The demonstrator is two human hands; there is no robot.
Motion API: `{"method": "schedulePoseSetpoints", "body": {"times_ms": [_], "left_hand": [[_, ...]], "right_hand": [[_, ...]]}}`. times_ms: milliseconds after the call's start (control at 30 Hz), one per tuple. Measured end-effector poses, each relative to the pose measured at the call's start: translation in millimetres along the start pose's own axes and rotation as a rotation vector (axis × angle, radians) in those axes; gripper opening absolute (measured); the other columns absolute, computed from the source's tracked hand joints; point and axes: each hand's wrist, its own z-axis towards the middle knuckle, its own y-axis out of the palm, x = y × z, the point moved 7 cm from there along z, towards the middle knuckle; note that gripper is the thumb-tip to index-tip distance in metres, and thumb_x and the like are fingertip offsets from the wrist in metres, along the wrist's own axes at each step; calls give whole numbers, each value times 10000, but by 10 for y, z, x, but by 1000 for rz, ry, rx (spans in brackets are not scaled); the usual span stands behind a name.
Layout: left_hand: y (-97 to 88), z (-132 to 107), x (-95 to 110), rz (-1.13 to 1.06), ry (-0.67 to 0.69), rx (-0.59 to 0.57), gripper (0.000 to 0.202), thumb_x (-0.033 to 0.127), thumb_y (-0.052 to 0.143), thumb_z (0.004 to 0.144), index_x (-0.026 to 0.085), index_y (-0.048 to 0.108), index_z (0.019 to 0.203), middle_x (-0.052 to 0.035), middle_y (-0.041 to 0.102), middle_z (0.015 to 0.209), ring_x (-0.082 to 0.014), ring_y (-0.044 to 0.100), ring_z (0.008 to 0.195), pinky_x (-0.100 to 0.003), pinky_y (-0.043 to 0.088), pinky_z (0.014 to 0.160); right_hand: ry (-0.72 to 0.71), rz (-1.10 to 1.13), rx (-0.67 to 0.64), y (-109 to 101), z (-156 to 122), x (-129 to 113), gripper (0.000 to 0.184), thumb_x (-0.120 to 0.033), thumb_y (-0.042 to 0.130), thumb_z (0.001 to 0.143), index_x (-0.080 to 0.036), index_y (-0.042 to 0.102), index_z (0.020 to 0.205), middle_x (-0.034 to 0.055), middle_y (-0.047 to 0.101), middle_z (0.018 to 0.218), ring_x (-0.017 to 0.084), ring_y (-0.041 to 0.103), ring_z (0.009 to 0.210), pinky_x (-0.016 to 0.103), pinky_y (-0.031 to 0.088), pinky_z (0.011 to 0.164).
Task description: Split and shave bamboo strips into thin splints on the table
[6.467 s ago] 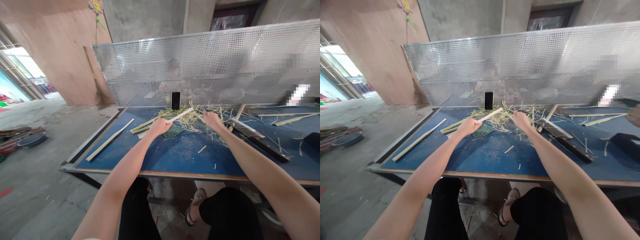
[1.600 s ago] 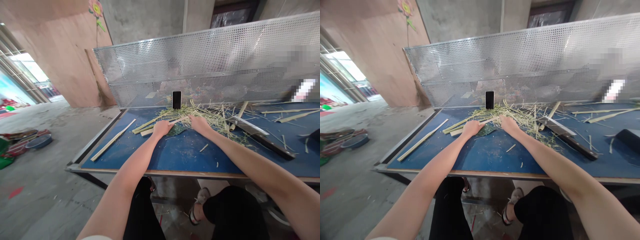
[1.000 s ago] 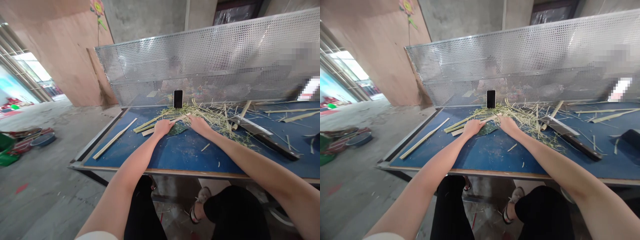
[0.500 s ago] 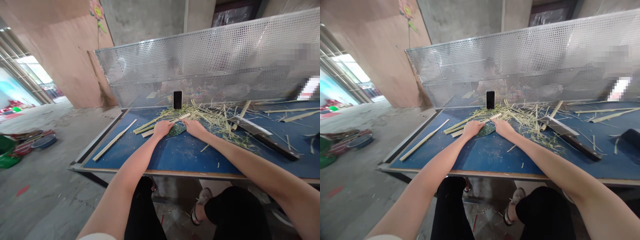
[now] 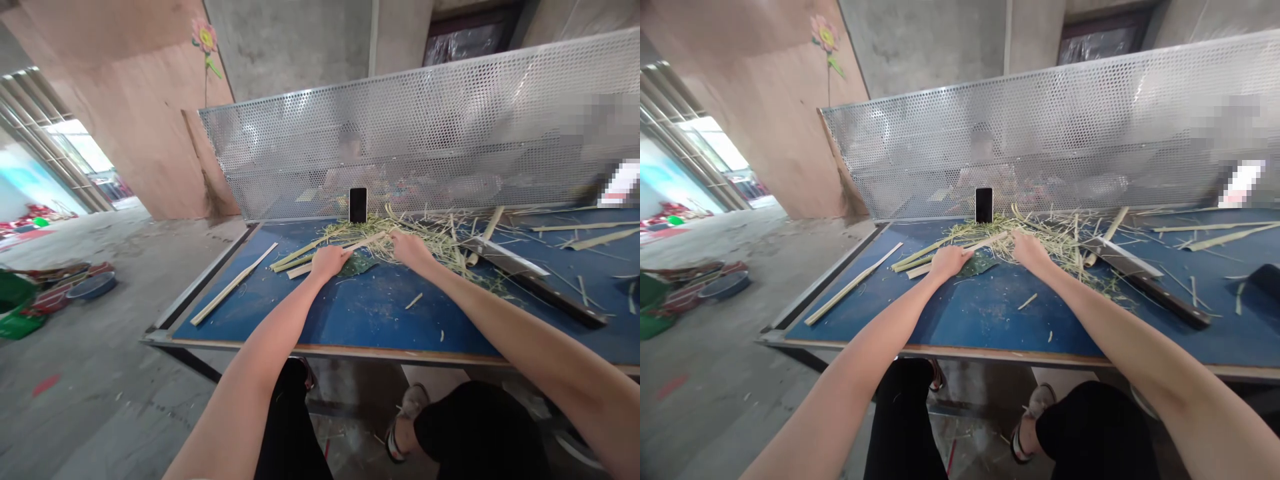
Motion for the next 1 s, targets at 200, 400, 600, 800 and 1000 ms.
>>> {"method": "schedulePoseSetpoints", "body": {"times_ms": [200, 400, 600, 800, 1000], "left_hand": [[19, 29, -30, -32, -17, -15, 670, 669, 395, 1103, 170, 822, 969, -171, 791, 926, -324, 780, 932, -389, 573, 871], [20, 50, -27, -18, -10, -29, 680, 662, 398, 1101, 153, 825, 958, -184, 793, 924, -337, 781, 931, -403, 580, 874], [11, 77, -47, -8, -11, -29, 681, 655, 410, 1099, 137, 830, 960, -189, 795, 929, -337, 782, 932, -390, 584, 859], [21, 113, -62, 4, -20, -23, 665, 639, 420, 1107, 131, 832, 985, -188, 806, 959, -306, 777, 943, -355, 574, 869], [48, 141, -74, 4, -35, -27, 578, 608, 507, 1074, 142, 847, 1043, -193, 818, 1068, -331, 776, 1044, -369, 573, 924]], "right_hand": [[32, 39, 30, 11, -27, -6, 450, -147, 474, 1011, -110, 661, 1418, 191, 795, 1120, 327, 752, 1057, 366, 514, 920], [61, 101, 41, 3, -37, -29, 423, -191, 449, 1054, -143, 648, 1425, 190, 788, 1112, 327, 743, 1043, 361, 499, 893], [91, 160, 138, -134, -56, 46, 444, -236, 392, 1093, -144, 641, 1450, 172, 797, 1056, 306, 735, 941, 348, 487, 836], [-79, 222, 109, -46, -94, -232, 461, -255, 398, 1107, -164, 686, 1456, 140, 820, 1061, 274, 737, 919, 328, 504, 852], [-181, 173, 18, 94, -147, -580, 481, -264, 404, 1127, -201, 654, 1533, 140, 813, 1251, 287, 763, 1051, 346, 526, 934]]}}
